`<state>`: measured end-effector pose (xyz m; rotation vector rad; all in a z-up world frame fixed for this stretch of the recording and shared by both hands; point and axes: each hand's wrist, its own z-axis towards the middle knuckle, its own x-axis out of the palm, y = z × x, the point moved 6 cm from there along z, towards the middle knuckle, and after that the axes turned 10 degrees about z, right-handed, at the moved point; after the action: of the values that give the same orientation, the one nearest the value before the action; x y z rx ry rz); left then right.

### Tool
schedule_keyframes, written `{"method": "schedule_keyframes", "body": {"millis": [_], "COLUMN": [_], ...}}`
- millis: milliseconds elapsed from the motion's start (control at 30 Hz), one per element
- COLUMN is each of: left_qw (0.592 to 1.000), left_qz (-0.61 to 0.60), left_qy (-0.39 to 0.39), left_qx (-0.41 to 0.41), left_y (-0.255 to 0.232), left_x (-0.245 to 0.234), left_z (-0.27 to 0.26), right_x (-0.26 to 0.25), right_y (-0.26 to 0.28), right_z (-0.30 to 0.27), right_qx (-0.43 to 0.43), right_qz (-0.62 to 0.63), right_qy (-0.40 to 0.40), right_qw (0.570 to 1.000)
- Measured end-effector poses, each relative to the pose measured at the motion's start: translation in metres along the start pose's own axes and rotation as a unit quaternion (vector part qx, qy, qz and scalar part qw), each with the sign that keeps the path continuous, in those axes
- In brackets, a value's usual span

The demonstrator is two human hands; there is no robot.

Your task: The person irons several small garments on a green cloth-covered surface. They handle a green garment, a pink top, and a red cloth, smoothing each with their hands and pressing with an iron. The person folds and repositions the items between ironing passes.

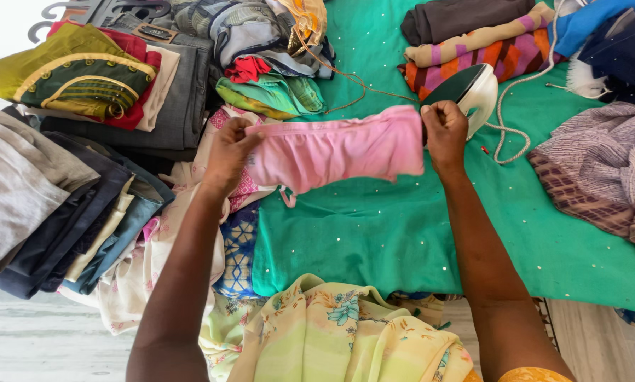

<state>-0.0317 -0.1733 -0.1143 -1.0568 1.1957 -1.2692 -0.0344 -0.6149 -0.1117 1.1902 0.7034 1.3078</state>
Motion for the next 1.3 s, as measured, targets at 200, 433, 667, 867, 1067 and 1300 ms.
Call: {"method": "schedule_keyframes", "body": {"millis": [200,433,667,867,1067,1300], "left_qw": [0.993,0.996,1.000,0.998,0.993,0.976], "left_qz": [-0.035,-0.062,0.000,-0.053,-0.071,-0.038], "left_qy": [0.080,0.058,-0.003,-0.028,0.065,0.204], "left_qx": [-0.073,-0.039,0.015,-0.020,-0.067,-0.064], "left_y": [0.000,0.006,-0.003,-0.015,-0.015,-0.008], "left_x": [0.097,0.111,0.040,0.009,0.074,0.161], "left_z": [-0.006,0.000,-0.004,-0.019,-0.033,-0.043], "right_x": [0.045,0.052,0.041,0.030,0.058,0.107], "right_y": [0.001,-0.068,-0.146,-0.076,-0.012,0.026], "right_z": [-0.017,-0.030,-0.014,-0.008,-0.027,-0.076], "right_qx": [-0.001,-0.087,-0.002,0.009,0.019,0.066], "right_qz": [0.038,-0.414,-0.507,-0.235,0.061,0.130], "right_qy": [0.114,0.182,0.249,0.154,0.167,0.334], "right_qw": [0.993,0.888,0.825,0.960,0.984,0.931]}}
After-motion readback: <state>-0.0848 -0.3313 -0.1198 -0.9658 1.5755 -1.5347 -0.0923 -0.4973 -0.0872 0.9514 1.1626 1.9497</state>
